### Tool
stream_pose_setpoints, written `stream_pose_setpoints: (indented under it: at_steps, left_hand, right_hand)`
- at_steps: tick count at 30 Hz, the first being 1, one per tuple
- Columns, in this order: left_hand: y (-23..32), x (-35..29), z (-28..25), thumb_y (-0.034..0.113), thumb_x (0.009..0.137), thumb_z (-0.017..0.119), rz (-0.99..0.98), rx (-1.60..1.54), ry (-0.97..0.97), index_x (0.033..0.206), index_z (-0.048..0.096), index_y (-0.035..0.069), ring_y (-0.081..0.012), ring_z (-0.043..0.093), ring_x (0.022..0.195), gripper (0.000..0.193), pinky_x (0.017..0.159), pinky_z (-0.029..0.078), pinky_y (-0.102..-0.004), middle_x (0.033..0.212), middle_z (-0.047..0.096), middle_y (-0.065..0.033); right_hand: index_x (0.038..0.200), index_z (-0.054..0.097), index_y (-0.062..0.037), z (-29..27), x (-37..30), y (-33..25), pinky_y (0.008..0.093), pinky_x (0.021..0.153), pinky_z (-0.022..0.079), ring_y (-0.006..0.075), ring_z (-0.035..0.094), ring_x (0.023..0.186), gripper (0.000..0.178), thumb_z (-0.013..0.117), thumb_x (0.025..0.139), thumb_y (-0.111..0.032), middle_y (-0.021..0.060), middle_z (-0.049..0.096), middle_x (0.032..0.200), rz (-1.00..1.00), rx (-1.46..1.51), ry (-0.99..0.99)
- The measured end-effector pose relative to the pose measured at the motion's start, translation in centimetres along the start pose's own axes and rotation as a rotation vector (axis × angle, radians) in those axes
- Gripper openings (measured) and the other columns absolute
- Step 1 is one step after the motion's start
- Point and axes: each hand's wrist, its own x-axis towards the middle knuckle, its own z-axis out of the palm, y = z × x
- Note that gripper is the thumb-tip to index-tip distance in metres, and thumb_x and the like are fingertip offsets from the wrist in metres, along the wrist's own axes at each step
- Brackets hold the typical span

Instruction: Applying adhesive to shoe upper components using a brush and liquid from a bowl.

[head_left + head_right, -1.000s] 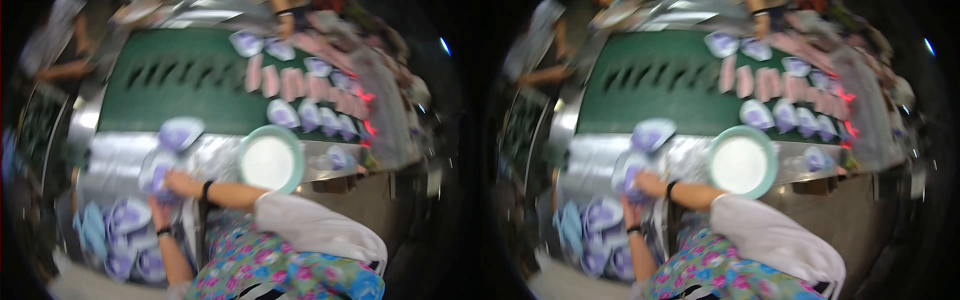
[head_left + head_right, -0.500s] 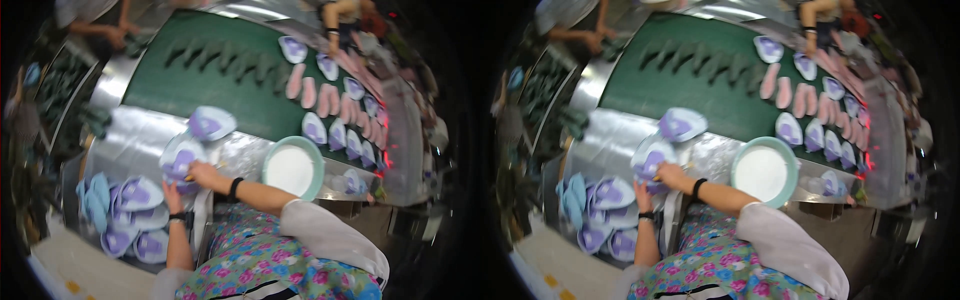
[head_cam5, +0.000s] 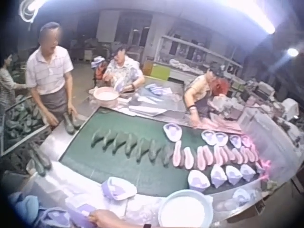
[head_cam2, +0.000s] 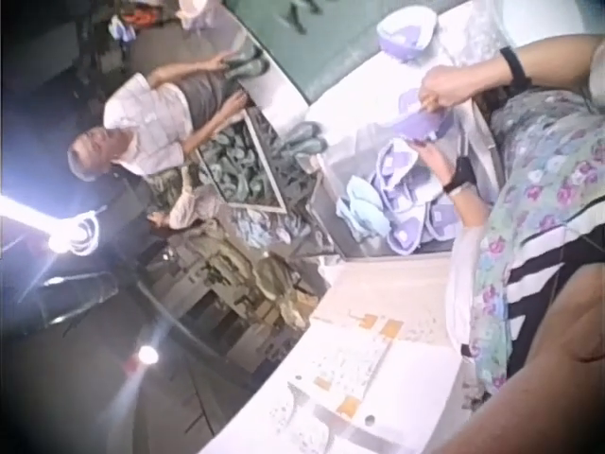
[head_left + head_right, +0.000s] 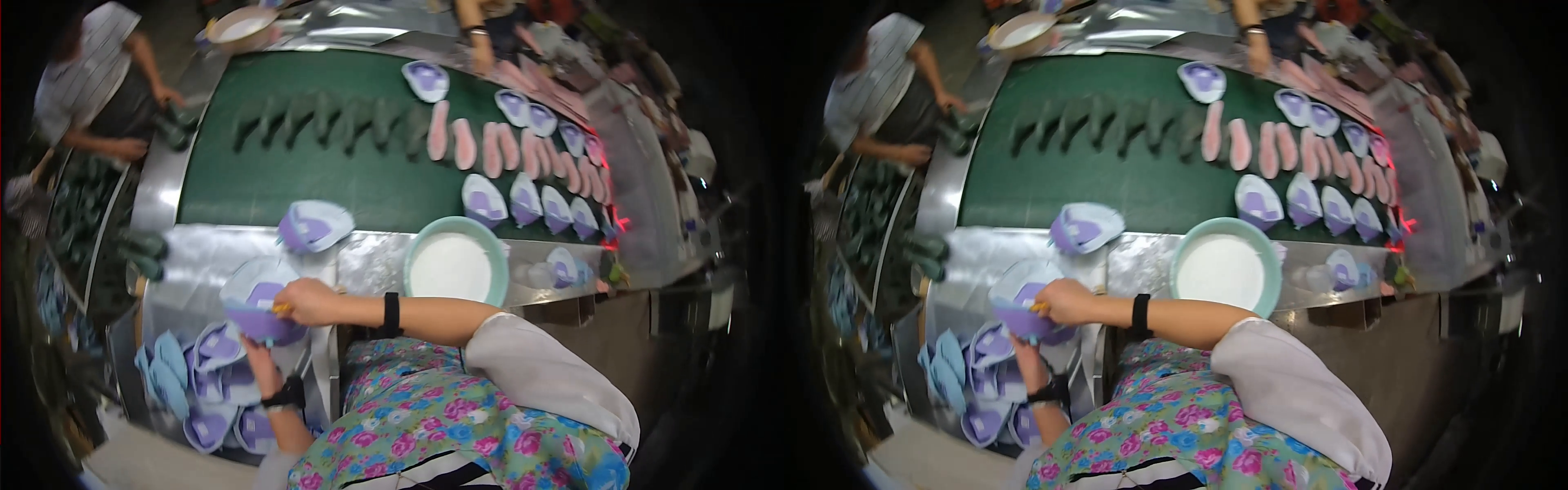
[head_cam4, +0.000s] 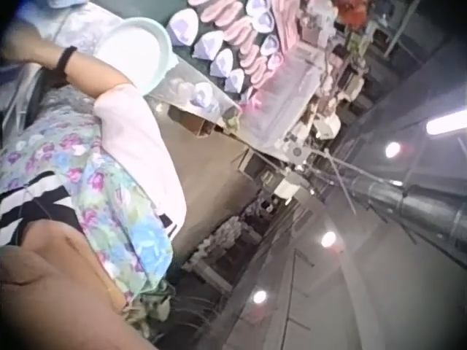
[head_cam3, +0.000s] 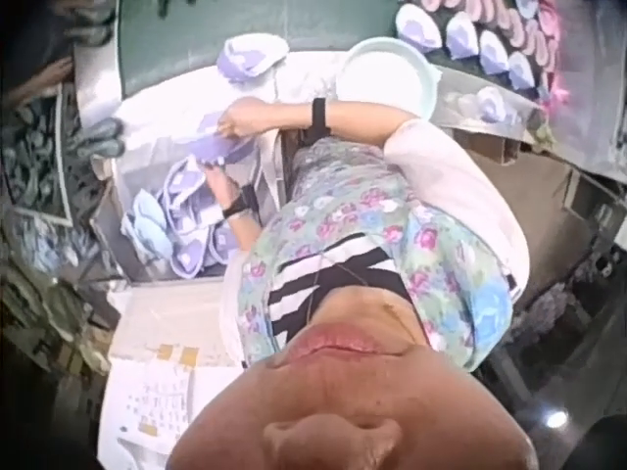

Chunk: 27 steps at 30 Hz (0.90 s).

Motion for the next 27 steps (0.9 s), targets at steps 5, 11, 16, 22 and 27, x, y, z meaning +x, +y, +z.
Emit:
stream_pose_setpoints:
  at_steps: [5,11,16,22,27]
  left_hand:
    - [7.4,-2.9,1.8,0.016,0.093,0.044,-0.099,-0.327,-0.278,0.131,0.033,0.009,-0.0205,0.05,0.109,0.04,0.092,0.043,-0.0369,0.121,0.049,-0.0065]
    - [10.5,-4.3,7.9,0.009,0.08,0.063,-0.03,0.188,-0.549,0.126,0.039,0.002,-0.0173,0.051,0.104,0.052,0.087,0.043,-0.0305,0.116,0.052,-0.009]
    - [8.6,-3.8,14.5,0.007,0.085,0.057,0.268,0.238,-0.749,0.131,0.036,0.002,-0.0147,0.05,0.106,0.051,0.09,0.042,-0.0294,0.12,0.05,-0.008]
    - [6.5,-9.9,16.2,0.006,0.084,0.059,-0.302,0.228,-0.845,0.12,0.05,0.001,-0.0182,0.056,0.101,0.037,0.084,0.049,-0.0305,0.116,0.054,-0.0078]
    - [6.5,-12.7,15.9,0.005,0.085,0.059,-0.32,0.181,-0.886,0.123,0.047,0.003,-0.0192,0.056,0.103,0.04,0.086,0.049,-0.0321,0.117,0.054,-0.0072]
  right_hand:
    - [0.102,0.056,-0.0066,-7.4,-4.0,-4.8,0.0404,0.064,0.044,0.0355,0.059,0.073,0.026,0.061,0.083,-0.023,0.018,0.06,0.078,-0.127,0.171,-0.282]
    - [0.106,0.051,-0.0044,-12.7,-11.2,-5.4,0.038,0.064,0.043,0.0315,0.058,0.071,0.026,0.057,0.087,-0.021,0.0166,0.059,0.077,-0.097,0.262,-0.376]
    - [0.109,0.056,-0.0052,-14.8,-17.7,-4.9,0.035,0.066,0.046,0.0274,0.06,0.072,0.027,0.055,0.088,-0.021,0.0139,0.062,0.082,0.094,0.156,-0.131]
    - [0.085,0.067,-0.0016,-16.6,-28.6,4.8,0.0305,0.069,0.048,0.022,0.062,0.081,0.026,0.058,0.086,-0.026,0.012,0.066,0.08,0.503,-0.02,0.744]
    - [0.08,0.069,-0.0038,-12.2,-34.5,14.9,0.034,0.061,0.047,0.027,0.061,0.066,0.025,0.065,0.079,-0.029,0.014,0.065,0.073,0.918,0.193,0.836]
